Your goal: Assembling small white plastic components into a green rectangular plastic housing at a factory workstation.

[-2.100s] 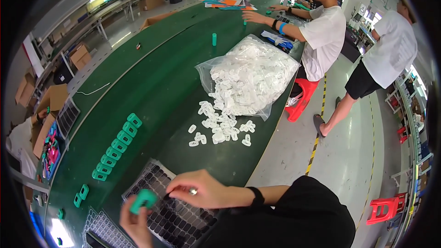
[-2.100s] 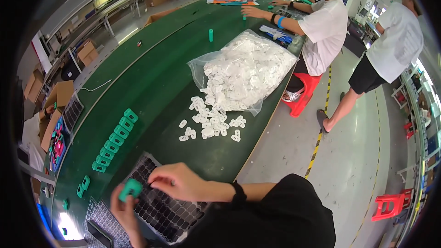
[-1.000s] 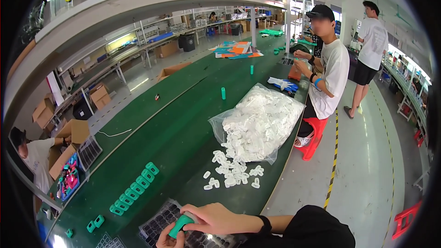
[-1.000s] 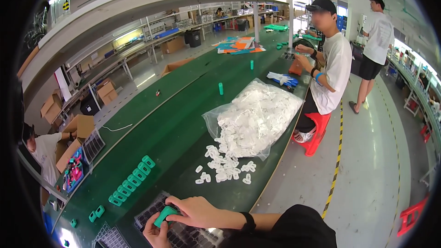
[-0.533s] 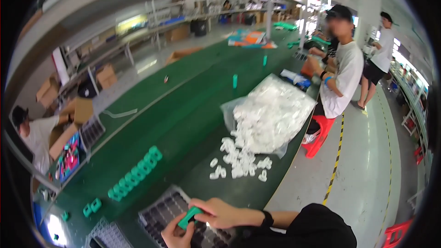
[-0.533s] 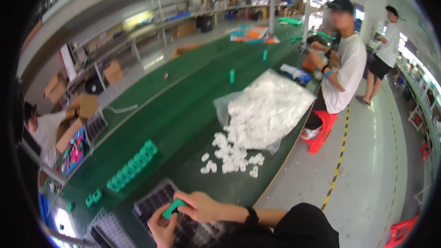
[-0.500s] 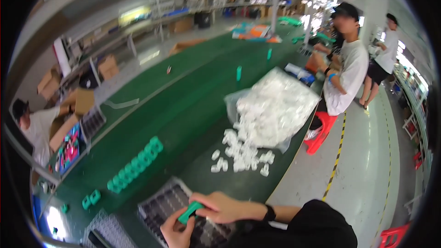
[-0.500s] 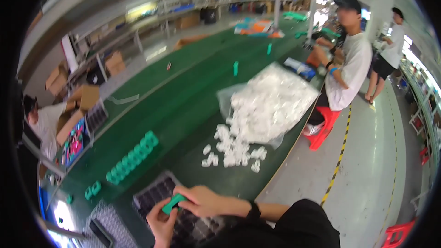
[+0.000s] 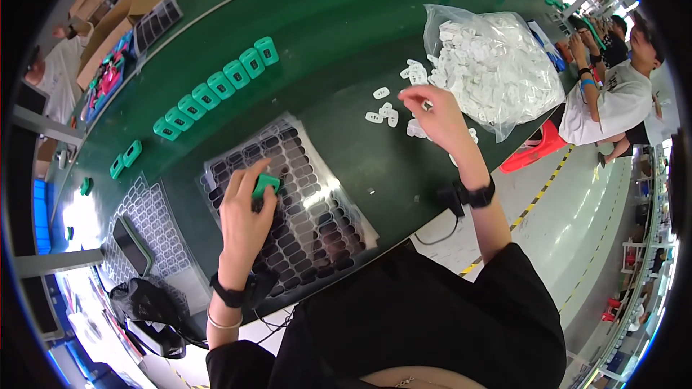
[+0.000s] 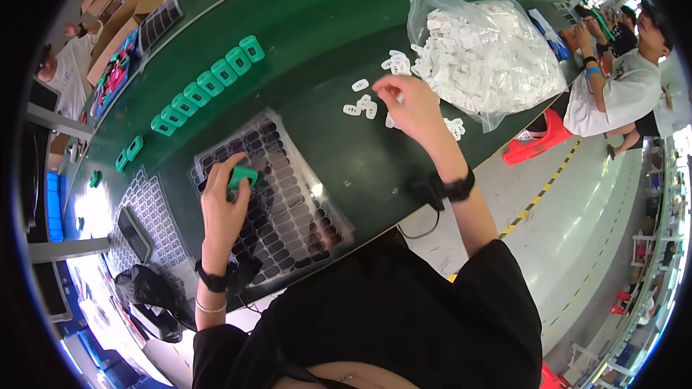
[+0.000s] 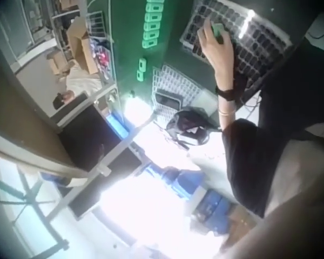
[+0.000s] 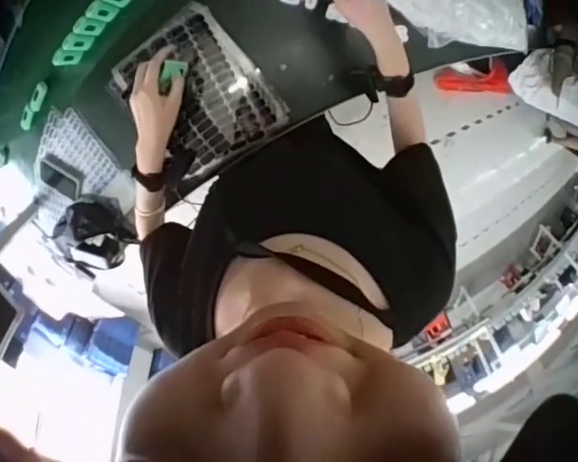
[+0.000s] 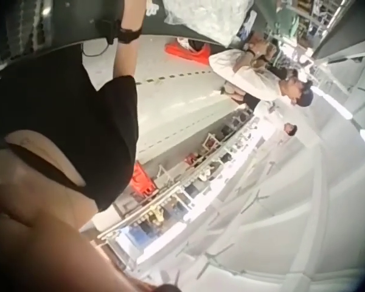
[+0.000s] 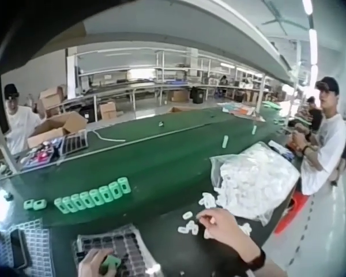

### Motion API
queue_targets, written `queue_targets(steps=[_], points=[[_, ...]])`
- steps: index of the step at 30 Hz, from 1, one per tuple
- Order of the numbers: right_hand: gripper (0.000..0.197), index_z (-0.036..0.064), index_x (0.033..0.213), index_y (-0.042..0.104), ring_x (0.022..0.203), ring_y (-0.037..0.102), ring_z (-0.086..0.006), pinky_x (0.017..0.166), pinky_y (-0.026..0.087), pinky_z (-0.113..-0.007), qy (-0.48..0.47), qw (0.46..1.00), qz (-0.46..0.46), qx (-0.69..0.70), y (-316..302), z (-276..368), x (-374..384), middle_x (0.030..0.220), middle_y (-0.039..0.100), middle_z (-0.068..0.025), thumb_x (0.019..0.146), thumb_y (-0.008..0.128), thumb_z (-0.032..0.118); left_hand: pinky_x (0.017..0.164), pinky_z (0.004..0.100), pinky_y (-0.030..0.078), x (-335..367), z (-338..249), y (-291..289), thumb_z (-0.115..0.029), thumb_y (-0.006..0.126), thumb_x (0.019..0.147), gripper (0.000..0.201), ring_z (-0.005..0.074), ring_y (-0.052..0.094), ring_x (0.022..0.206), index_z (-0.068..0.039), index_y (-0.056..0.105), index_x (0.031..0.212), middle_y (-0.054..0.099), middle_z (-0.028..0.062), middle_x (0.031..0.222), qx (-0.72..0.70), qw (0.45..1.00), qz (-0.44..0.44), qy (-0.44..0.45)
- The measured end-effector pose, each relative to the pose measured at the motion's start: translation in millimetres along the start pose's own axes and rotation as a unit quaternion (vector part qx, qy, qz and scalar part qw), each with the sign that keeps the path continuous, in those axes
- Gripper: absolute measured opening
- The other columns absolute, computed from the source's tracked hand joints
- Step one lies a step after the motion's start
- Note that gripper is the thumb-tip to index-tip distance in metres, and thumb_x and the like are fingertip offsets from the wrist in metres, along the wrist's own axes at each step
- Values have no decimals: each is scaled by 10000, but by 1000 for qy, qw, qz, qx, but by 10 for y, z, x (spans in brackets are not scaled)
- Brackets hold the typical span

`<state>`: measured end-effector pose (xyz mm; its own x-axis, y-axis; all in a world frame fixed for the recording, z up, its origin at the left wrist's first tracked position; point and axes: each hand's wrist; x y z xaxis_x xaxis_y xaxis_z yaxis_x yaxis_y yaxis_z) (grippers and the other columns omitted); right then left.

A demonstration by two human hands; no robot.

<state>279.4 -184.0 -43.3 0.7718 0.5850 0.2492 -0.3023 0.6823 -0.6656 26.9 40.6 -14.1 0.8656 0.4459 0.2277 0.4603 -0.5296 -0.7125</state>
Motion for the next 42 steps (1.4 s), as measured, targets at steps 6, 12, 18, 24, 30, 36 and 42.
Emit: queue_targets(steps=[6, 12, 18, 24, 30, 36, 42], points=[[152, 60, 883, 646, 713, 613, -226, 618, 470, -336, 13, 995, 83, -62, 286, -141, 428, 763, 631, -65, 745, 668, 122, 840, 332, 458, 14, 96, 90, 74, 600, 755, 461, 284, 581, 942, -57, 541, 1193, 567, 131, 1008, -59, 993, 61, 88], [132, 20, 816, 658, 612, 530, -93, 549, 416, -256, 52, 993, 105, -26, 153, -173, 478, 675, 586, -11, 788, 698, 143, 881, 319, 467, -36, 258, 171, 50, 665, 738, 487, 261, 620, 1009, -47, 515, 1192, 638, 111, 1065, -139, 986, 90, 29], [176, 39, 989, 698, 574, 448, -48, 501, 361, -193, -7, 980, 93, 177, 20, 545, 140, 731, 567, 8, 862, 579, 19, 715, 287, 502, -43, 335, 261, 10, 677, 747, 306, 271, 669, 841, -83, 612, 1031, 664, 123, 894, -72, 995, 62, 2], [106, 30, 916, 661, 596, 549, -92, 518, 430, -217, -143, 956, 161, 198, 750, 1403, -182, 789, 634, -43, 830, 604, 6, 561, 362, 489, -43, 318, 300, -61, 689, 738, 355, 357, 612, 653, -71, 583, 1077, 624, 183, 751, -80, 996, 18, 46], [102, 71, 752, 617, 601, 554, -208, 494, 428, -323, -262, 950, 163, -49, 924, 1530, -216, 695, 514, -42, 765, 678, 151, 529, 374, 473, -76, 298, 244, -66, 687, 715, 351, 353, 599, 602, -50, 594, 1053, 611, 182, 701, -74, 996, 32, 35], [88, 64, 804, 626, 737, 552, -181, 530, 451, -313, -276, 934, 153, -169, 782, 1607, -439, 821, 489, -37, 729, 662, 94, 544, 349, 490, -101, 278, 286, -79, 705, 713, 374, 327, 623, 625, -60, 594, 1070, 632, 160, 725, -102, 994, 31, 27], [314, 53, 939, 651, 866, 538, -203, 600, 477, -305, -316, 899, 197, -230, 690, 1600, -386, 936, 520, -64, 629, 628, 8, 556, 342, 494, -108, 308, 265, -63, 714, 723, 380, 322, 620, 630, -69, 594, 1084, 633, 156, 737, -92, 994, 35, 36]])
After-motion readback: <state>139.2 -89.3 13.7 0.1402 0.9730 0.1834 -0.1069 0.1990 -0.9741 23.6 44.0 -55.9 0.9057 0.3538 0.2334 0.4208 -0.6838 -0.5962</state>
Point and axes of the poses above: each hand's wrist, its own x-axis towards the middle knuckle, its own y-axis out of the palm, z = x × y
